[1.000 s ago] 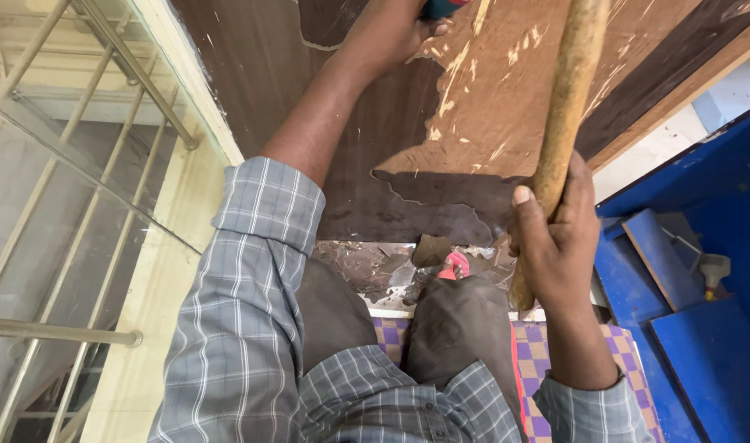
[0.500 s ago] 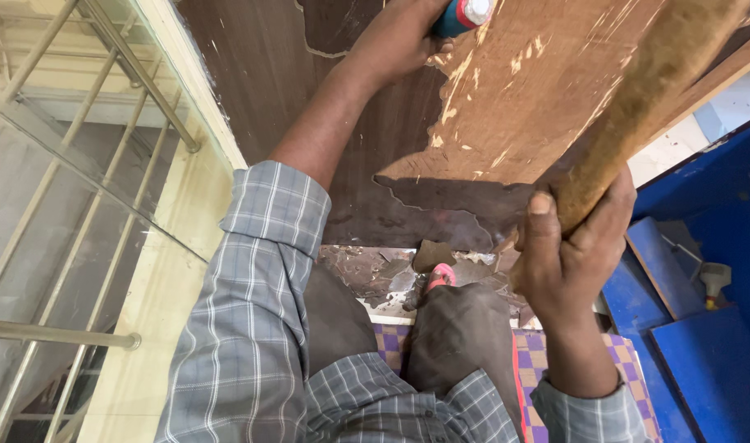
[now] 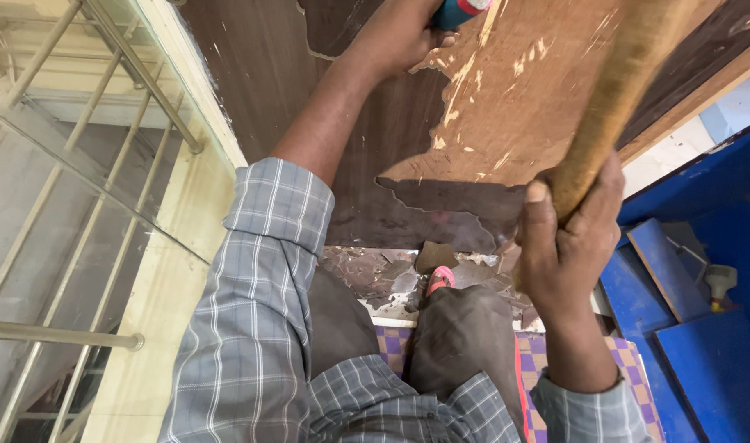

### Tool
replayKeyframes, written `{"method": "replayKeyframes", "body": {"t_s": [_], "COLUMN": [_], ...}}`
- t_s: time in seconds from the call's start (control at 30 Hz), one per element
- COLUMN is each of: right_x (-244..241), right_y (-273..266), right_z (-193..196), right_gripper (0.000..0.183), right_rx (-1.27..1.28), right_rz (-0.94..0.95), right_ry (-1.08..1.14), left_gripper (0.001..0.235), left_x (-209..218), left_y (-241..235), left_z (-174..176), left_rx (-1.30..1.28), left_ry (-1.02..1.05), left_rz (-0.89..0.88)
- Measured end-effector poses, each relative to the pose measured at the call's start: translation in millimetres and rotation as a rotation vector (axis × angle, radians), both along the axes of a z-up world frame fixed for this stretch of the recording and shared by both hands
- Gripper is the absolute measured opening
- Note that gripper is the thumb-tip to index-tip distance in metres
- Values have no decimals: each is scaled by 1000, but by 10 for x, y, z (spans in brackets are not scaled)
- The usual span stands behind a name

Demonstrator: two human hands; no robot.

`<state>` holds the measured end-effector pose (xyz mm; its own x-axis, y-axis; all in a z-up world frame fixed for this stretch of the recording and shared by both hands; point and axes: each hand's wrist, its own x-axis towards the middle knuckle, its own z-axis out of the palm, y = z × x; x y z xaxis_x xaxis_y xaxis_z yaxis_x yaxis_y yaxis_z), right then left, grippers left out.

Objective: The person uses a hammer and a scraper to remove dark brown wallpaper from a wall. They repeatedly strike the scraper against the wall surface to loosen and peel off sections of the material, which fall to the floor.

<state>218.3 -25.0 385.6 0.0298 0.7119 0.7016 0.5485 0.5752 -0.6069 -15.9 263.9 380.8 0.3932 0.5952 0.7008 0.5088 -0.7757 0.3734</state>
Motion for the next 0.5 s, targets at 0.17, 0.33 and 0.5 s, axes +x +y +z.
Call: {"method": "replayKeyframes", "body": {"t_s": [0.17, 0.33, 0.5], "right_x": [-94, 42, 28], "right_y": [171, 89, 110], "right_z": [-148, 31, -63], "right_gripper": [48, 51, 46], "right_rx": [9, -228, 6], "right_rz": [-50, 16, -18], "right_ry": [-196, -30, 50], "left_gripper": [34, 38, 36], "left_x": [40, 41, 71], "left_y": [-44, -3, -31], "left_z": [-8, 35, 35], "left_rx": [-26, 25, -34], "left_ry": [2, 8, -11], "left_rz": [42, -2, 35]}}
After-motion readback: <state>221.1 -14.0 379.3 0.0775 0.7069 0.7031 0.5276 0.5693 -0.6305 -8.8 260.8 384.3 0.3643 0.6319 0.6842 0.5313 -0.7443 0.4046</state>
